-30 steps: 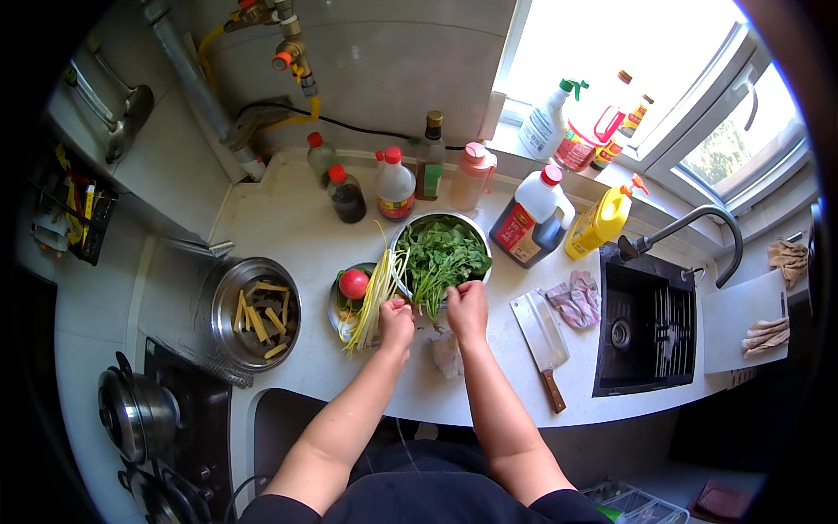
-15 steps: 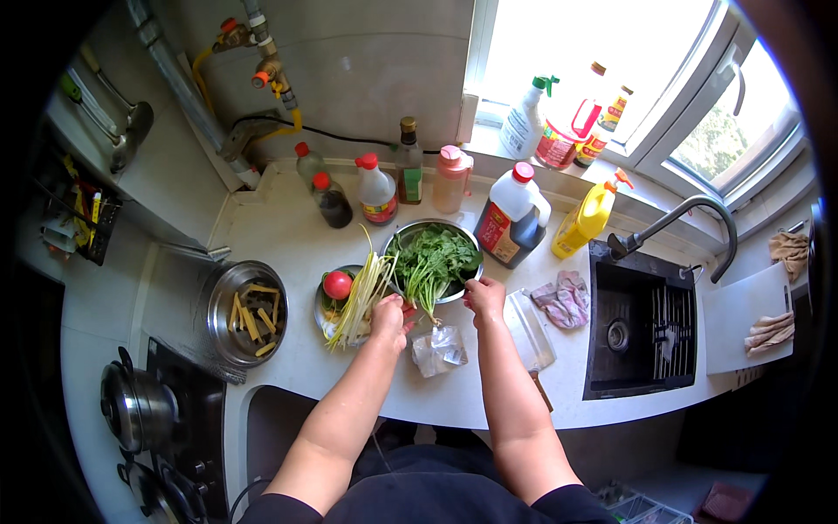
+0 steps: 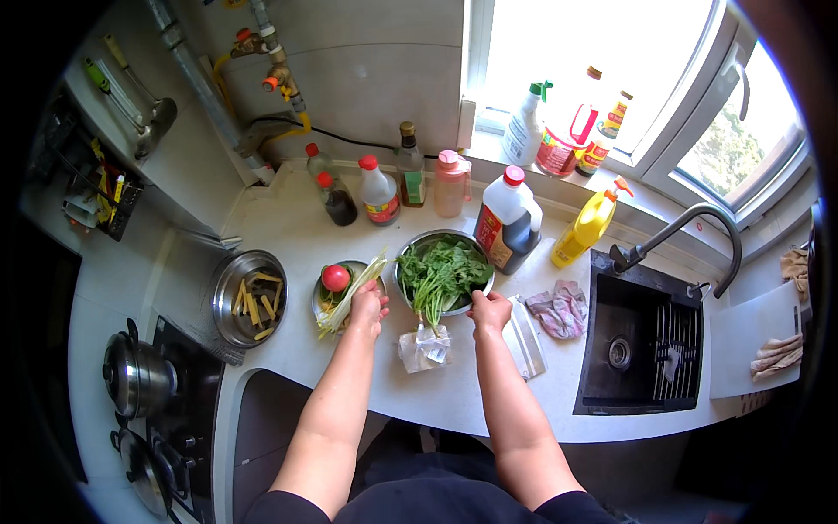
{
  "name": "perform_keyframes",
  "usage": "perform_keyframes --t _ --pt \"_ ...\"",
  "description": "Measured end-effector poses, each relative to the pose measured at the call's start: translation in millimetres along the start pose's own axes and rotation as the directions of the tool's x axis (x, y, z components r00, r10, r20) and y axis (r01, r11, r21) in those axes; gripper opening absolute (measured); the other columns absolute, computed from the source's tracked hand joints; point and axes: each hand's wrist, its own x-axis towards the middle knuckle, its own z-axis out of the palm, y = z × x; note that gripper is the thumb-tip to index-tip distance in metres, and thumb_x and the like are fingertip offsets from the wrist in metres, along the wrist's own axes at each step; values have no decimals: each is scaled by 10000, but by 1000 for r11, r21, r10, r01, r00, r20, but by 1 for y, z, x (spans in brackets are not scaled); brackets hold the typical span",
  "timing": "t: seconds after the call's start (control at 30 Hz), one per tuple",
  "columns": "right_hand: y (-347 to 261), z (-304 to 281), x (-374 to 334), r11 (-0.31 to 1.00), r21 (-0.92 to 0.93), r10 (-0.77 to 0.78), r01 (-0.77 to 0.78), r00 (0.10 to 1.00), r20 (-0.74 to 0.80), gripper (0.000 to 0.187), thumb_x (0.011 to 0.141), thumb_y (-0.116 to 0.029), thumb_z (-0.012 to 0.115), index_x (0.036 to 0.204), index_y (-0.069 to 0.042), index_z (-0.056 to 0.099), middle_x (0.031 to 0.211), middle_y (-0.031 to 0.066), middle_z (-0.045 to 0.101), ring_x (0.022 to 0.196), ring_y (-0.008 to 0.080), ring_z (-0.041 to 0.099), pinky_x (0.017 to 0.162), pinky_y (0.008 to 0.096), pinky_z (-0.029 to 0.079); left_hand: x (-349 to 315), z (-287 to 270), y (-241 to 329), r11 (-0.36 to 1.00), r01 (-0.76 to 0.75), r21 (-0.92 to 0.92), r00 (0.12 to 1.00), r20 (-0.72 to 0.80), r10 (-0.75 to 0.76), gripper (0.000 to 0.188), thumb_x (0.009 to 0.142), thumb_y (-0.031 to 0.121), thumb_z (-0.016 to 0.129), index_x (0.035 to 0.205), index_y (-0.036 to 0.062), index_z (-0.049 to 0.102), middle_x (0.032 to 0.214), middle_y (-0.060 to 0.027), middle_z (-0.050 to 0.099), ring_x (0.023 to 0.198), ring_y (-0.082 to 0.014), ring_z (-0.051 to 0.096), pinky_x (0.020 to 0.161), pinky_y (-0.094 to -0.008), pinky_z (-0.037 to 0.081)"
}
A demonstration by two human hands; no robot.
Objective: The person washes a tomato under a running faucet, cleans several scallions by stripping off the outer skins, and picks individual leaves from a bunch of greens, placing the waste into a bin.
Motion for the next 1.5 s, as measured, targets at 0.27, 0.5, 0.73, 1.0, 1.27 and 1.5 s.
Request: perform_keyframes --t 0.27,0.5,0.73,1.0,1.27,1.5 --pt "-6 -23 -3 993 103 49 -49 999 7 133 685 -57 600 681 75 607 560 80 566 380 135 506 357 262 415 8 -14 7 986 26 -165 997 80 -13 364 875 78 444 1238 83 412 969 -40 510 749 -155 557 619 -317 450" --pt "-17 -67 -21 951 262 157 -167 986 57 112 687 -38 599 760 47 588 555 49 521 360 116 441 341 232 403 20 -24 17 964 89 -249 989 139 -55 229 854 89 514 1078 104 468 938 -75 538 777 -225 561 643 -346 450" --pt "-8 -146 -43 922 362 148 -135 989 -10 58 708 -26 571 703 12 615 601 28 544 415 86 456 352 207 383 12 -25 19 962 111 -248 979 196 -63 162 820 70 537 970 116 494 845 -35 537 713 -187 563 583 -310 452" --pt "22 -266 -43 916 402 96 3 969 -226 69 704 -13 552 699 27 607 554 25 525 388 77 450 337 189 367 -41 17 20 957 -121 -263 972 163 167 137 834 106 566 965 117 529 848 -33 586 685 -151 564 588 -287 461" --pt "42 -370 -7 939 327 22 106 930 -366 70 713 -36 543 660 -22 587 541 -14 490 401 55 418 345 178 356 -170 148 -85 966 -258 -22 893 377 247 106 859 100 565 963 82 552 862 -7 594 682 -85 551 612 -229 438" --pt "51 -430 42 942 324 -12 82 977 -212 91 725 -19 544 742 9 629 570 -2 539 403 52 441 352 179 355 -233 190 -224 197 -664 721 720 547 426 217 700 136 675 862 70 546 915 -121 526 883 -311 542 734 -412 467"
